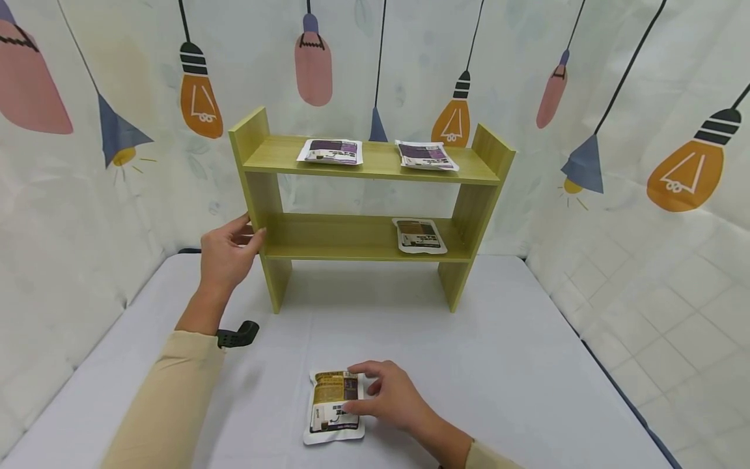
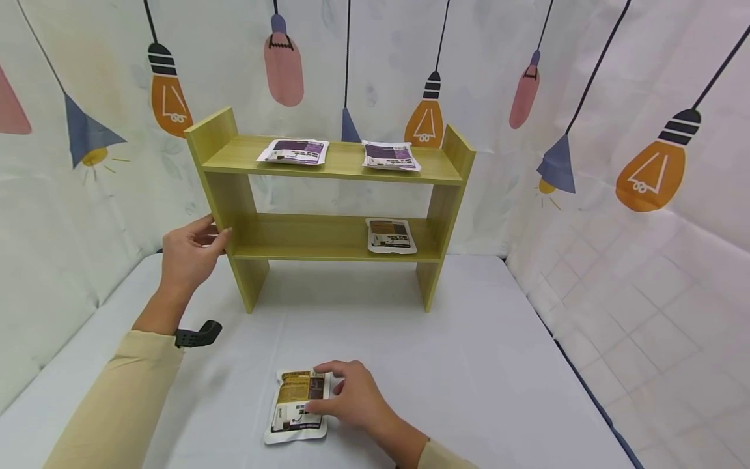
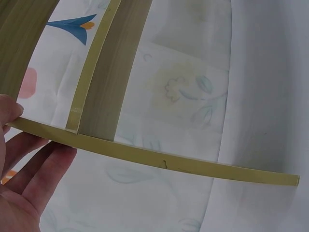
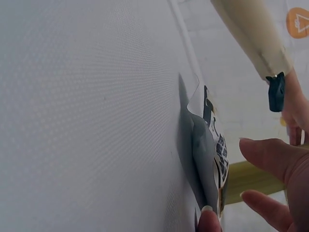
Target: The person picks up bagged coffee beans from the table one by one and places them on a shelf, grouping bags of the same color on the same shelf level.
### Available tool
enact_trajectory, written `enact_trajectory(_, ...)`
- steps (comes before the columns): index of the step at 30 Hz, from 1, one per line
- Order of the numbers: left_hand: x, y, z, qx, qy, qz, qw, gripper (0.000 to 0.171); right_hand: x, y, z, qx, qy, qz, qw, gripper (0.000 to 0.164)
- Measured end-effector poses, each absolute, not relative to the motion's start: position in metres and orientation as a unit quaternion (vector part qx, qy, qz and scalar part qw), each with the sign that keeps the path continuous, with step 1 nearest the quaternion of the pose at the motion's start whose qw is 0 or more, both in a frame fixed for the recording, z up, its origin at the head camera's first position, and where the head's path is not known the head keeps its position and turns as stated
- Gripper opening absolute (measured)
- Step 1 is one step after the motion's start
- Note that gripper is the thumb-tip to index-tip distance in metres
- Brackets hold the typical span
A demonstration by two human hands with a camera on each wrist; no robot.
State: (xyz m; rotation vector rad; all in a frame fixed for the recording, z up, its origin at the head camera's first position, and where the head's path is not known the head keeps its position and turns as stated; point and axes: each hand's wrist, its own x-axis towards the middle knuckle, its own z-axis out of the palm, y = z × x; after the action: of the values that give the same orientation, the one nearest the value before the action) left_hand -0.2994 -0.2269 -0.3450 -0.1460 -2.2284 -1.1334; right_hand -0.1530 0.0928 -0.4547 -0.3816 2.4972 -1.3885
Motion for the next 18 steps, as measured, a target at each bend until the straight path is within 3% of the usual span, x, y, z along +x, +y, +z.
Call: enact_trajectory(18,-0.298,-0.225,-0.343,-0.060,-0.841,-0.437,0.314,0.046,-0.155,0.077,-0.458,-0.132,0.872,-0.457,0.117,0.051)
